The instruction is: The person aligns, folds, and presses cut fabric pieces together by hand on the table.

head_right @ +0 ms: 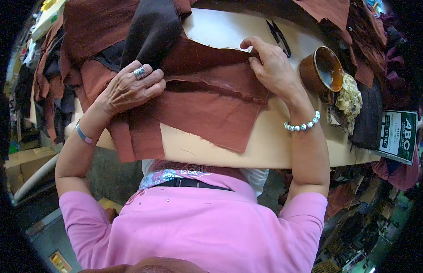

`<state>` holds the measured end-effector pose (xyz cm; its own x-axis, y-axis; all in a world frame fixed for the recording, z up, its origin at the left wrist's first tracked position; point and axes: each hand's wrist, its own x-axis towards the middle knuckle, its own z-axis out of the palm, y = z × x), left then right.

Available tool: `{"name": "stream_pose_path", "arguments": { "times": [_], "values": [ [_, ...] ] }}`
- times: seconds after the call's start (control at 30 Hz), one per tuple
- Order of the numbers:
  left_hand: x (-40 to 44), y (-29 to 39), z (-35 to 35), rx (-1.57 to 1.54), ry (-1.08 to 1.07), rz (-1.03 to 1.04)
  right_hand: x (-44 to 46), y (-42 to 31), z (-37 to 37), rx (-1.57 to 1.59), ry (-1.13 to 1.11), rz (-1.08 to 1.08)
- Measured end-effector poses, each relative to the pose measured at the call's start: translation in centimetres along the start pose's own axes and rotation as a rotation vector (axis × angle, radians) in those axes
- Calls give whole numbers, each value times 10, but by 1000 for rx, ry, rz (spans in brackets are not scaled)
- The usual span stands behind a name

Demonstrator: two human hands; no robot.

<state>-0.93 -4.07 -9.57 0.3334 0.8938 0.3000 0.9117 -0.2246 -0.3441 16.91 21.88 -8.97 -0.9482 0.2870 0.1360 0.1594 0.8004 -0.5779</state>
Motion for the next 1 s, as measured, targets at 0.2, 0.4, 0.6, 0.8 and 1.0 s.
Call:
{"name": "stream_pose_path", "arguments": {
  "times": [0.2, 0.4, 0.6, 0.8, 1.0],
  "values": [
    [2, 6, -13, -227, 15, -343, 7, 7, -6, -242, 220, -45],
    [-16, 10, -15, -373, 104, -627, 19, 47, 0, -566, 291, 156],
    [-23, 10, 0, -449, 205, -665, 23, 51, -4, -371, 216, -120],
    [-26, 12, 3, -438, 227, -660, 12, -50, 7, -51, 232, -249],
    [-27, 12, 3, -453, 246, -655, 12, -98, 35, -340, -19, -498]
  ]
}}
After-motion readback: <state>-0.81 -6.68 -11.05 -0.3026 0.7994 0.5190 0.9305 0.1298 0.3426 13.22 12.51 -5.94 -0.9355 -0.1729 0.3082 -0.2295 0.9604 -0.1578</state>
